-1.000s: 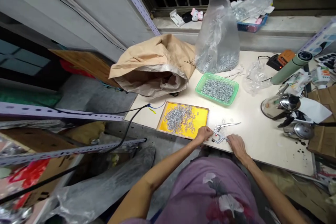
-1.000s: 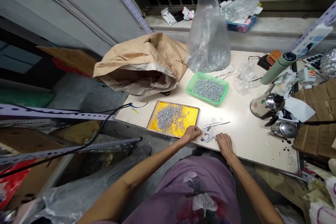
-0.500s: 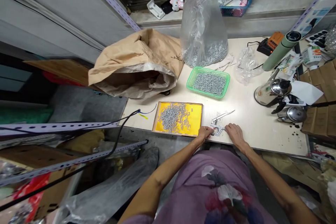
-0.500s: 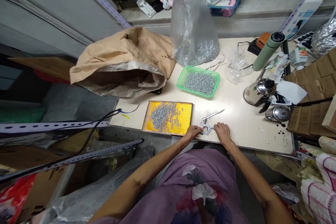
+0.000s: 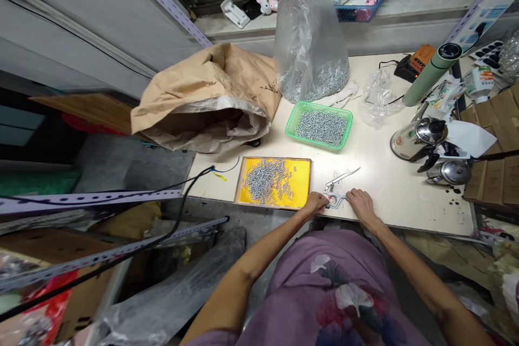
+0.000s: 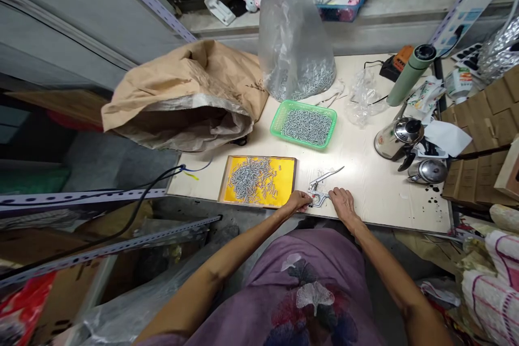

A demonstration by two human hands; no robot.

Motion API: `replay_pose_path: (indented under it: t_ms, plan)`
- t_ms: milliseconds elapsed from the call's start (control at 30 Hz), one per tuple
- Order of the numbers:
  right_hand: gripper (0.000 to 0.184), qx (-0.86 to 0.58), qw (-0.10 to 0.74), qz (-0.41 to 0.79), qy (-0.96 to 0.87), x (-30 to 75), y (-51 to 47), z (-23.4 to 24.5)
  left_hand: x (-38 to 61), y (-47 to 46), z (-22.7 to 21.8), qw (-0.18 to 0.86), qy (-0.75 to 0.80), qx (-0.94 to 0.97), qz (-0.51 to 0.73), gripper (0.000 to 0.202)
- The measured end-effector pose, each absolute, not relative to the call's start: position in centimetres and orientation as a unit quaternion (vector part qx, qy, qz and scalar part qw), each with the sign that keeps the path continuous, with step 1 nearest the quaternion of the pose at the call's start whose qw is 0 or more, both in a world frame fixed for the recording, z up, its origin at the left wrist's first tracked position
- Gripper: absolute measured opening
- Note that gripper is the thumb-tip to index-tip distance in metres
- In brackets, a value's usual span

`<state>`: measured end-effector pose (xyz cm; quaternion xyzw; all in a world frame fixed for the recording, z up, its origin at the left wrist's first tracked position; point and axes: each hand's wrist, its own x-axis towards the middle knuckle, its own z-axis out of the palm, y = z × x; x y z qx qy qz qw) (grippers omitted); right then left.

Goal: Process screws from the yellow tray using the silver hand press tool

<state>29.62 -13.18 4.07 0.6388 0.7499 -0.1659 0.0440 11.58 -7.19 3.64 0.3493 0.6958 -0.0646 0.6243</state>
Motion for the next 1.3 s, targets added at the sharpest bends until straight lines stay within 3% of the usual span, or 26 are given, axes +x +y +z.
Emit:
replay_pose_path:
  t_ms: [233,400,533,667,1033,1300]
  plan:
    - [0.019,0.633,0.037,-0.193,0.749,30.0,-12.9,4.7,11.7,-7.2,3.9,0.620,0.696,0.354,-0.074,0.010]
    - [0.083,0.629,0.013,-0.149,0.763,31.7,-11.5,3.7,11.5,-7.3,4.2,0.626,0.690,0.355,-0.076,0.011]
    - [0.102,0.602,0.035,-0.147,0.784,33.1,-10.0,2.5,11.4,-7.3,4.1,0.630,0.686,0.355,-0.079,0.012]
    - [0.102,0.594,0.042,-0.151,0.789,33.2,-9.3,2.3,11.4,-7.5,3.9,0.634,0.683,0.353,-0.074,0.011]
    - [0.075,0.595,0.045,-0.136,0.791,32.5,-9.8,3.2,11.1,-8.0,3.3,0.641,0.684,0.343,-0.059,0.012]
    - [0.086,0.595,0.019,-0.151,0.789,32.9,-10.4,3.0,10.9,-8.0,3.4,0.646,0.671,0.357,-0.075,0.012]
